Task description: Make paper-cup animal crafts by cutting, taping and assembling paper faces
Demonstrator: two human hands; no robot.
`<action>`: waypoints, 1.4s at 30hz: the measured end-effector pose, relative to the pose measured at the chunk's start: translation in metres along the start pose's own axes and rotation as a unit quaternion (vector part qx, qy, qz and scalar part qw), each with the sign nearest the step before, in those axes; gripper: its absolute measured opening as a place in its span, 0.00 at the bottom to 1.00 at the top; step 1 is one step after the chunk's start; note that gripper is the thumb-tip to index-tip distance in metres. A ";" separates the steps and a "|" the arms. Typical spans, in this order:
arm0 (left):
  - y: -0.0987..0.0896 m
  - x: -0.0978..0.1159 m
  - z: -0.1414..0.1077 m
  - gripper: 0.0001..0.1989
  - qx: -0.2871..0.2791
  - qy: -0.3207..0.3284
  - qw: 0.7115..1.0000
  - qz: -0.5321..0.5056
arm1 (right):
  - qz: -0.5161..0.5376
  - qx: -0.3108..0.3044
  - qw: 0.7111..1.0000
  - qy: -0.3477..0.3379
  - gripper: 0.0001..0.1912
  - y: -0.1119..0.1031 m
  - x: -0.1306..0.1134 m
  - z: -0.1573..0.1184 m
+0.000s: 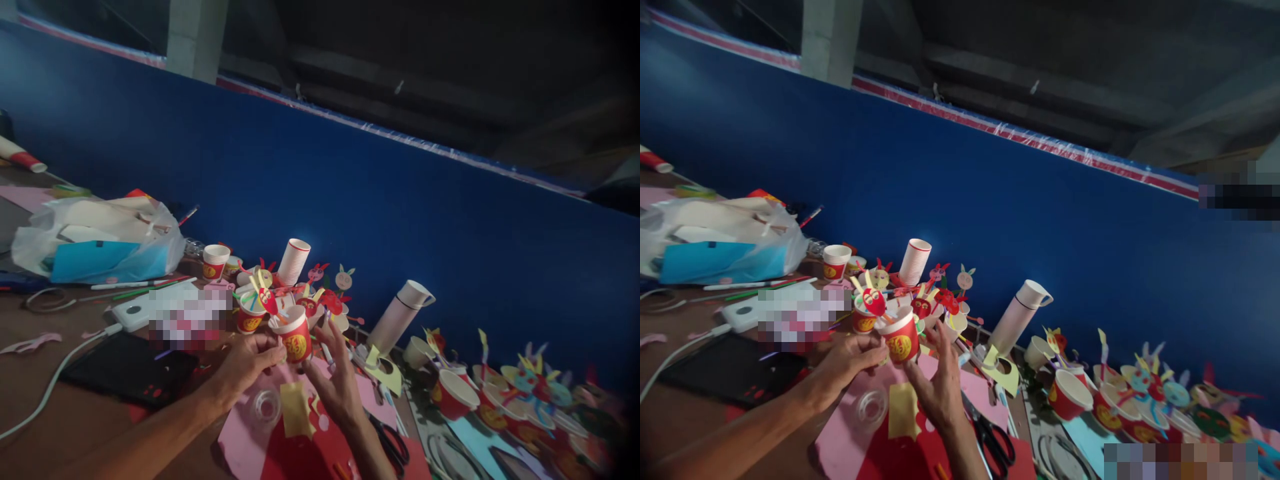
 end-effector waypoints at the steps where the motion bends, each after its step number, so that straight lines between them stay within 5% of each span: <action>1: 0.001 0.003 -0.001 0.14 0.014 0.005 1.000 -0.007 | -0.002 0.013 1.000 -0.002 0.36 -0.003 0.002 0.001; 7: -0.002 0.011 -0.002 0.14 0.068 0.026 0.997 -0.028 | -0.139 0.022 0.990 0.020 0.15 -0.044 0.018 0.006; 13: -0.018 0.001 0.010 0.14 0.067 0.052 0.995 -0.058 | -0.250 -0.051 0.962 0.100 0.14 -0.077 0.053 -0.022; 19: -0.024 -0.005 0.024 0.13 0.082 0.063 0.988 -0.118 | -0.330 -0.202 0.911 0.142 0.08 -0.087 0.065 -0.042; 25: -0.018 0.012 0.037 0.13 0.106 0.083 0.982 -0.135 | -0.359 -0.275 0.877 0.163 0.08 -0.091 0.063 -0.043; 35: -0.003 -0.001 0.034 0.13 0.135 0.092 0.978 -0.134 | -0.401 -0.286 0.859 0.141 0.07 -0.077 0.049 -0.049; 42: -0.020 -0.009 0.031 0.11 0.131 0.102 0.981 -0.100 | -0.419 -0.279 0.852 0.146 0.08 -0.081 0.045 -0.062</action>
Point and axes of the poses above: each hand's wrist, its own z-axis towards the middle knuckle, its own y-axis out of the palm, x = y × z, the point moved 1 cm from there along z, towards the middle knuckle, and after that the axes turned 10 degrees about -z, right-handed, at the moved point
